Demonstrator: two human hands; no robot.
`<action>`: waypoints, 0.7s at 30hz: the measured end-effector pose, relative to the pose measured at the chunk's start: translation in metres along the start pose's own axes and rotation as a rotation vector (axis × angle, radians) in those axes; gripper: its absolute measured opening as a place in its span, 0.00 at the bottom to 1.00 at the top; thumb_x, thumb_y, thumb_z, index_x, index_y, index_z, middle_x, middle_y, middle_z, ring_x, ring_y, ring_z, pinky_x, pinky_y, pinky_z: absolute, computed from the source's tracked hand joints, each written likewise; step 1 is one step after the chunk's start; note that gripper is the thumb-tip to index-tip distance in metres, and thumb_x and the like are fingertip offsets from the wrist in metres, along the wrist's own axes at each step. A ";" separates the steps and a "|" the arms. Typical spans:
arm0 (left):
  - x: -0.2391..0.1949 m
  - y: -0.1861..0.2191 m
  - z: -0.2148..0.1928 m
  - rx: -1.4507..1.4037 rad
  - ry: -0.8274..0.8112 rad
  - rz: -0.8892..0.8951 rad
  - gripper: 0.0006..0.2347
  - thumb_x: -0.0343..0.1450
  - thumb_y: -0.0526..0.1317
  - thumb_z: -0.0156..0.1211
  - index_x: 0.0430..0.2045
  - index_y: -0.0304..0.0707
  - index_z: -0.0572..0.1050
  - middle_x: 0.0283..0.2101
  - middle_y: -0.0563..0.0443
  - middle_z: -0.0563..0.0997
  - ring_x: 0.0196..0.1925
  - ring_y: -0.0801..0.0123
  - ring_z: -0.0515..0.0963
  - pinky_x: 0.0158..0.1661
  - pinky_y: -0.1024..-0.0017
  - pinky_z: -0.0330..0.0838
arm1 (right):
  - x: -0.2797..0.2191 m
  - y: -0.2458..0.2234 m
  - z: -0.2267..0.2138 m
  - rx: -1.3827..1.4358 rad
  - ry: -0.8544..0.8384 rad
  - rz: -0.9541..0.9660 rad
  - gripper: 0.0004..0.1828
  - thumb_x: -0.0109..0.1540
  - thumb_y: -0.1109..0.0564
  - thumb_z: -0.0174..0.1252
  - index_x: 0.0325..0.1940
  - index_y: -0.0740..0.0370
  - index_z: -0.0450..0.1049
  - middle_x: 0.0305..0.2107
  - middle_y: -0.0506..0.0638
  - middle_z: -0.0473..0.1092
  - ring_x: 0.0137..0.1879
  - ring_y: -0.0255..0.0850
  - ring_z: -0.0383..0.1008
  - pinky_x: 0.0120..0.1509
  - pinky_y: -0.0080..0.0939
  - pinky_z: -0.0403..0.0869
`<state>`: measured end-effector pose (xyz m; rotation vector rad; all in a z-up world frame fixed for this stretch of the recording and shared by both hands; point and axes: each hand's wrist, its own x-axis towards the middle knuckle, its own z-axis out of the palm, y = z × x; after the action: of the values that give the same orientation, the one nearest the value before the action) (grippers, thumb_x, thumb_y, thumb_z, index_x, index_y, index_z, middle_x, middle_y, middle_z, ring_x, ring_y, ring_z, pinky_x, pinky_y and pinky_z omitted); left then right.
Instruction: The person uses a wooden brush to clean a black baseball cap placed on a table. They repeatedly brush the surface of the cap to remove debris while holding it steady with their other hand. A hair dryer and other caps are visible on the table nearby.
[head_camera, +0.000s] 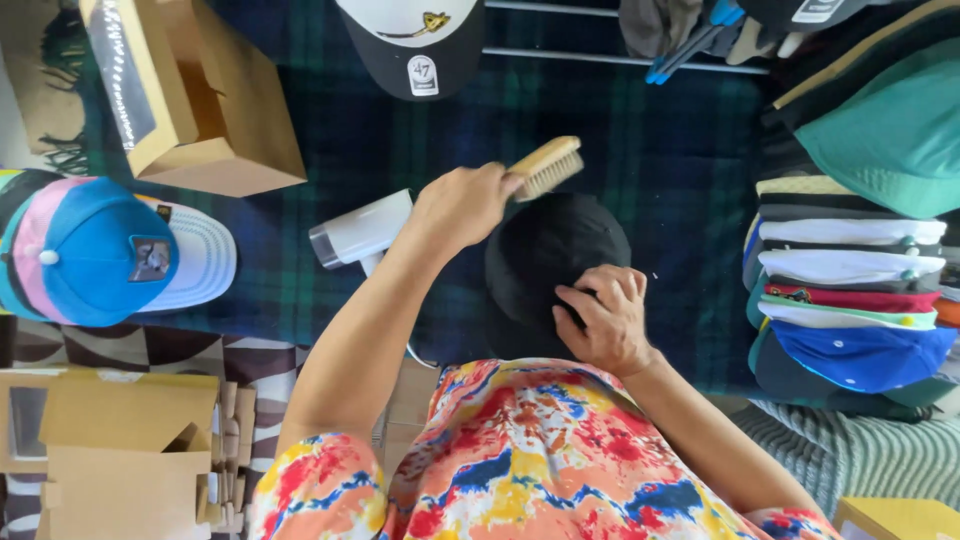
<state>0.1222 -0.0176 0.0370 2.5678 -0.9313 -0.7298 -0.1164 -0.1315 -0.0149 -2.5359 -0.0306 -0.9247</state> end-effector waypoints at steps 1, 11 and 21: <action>0.002 0.019 -0.009 -0.007 -0.045 0.093 0.19 0.78 0.51 0.41 0.41 0.37 0.78 0.35 0.35 0.84 0.41 0.40 0.85 0.41 0.47 0.79 | 0.004 -0.001 -0.001 0.003 -0.012 -0.019 0.08 0.60 0.54 0.64 0.40 0.57 0.81 0.36 0.49 0.66 0.49 0.49 0.71 0.55 0.53 0.66; 0.079 -0.010 0.030 0.433 -0.307 -0.007 0.08 0.68 0.38 0.59 0.33 0.39 0.85 0.34 0.40 0.85 0.40 0.45 0.85 0.40 0.42 0.78 | 0.006 0.005 0.007 0.000 0.022 -0.025 0.05 0.62 0.54 0.64 0.34 0.56 0.79 0.33 0.47 0.65 0.46 0.48 0.71 0.47 0.49 0.65; -0.090 -0.015 0.023 0.128 0.153 0.244 0.15 0.78 0.49 0.44 0.34 0.39 0.75 0.23 0.41 0.79 0.27 0.43 0.85 0.29 0.51 0.78 | -0.012 0.013 0.006 -0.009 0.119 0.016 0.05 0.68 0.58 0.57 0.43 0.63 0.74 0.42 0.52 0.65 0.57 0.57 0.70 0.59 0.56 0.64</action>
<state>0.0576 0.0508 0.0432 2.5110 -1.2466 -0.4126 -0.1194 -0.1395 -0.0317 -2.4807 0.0295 -1.0696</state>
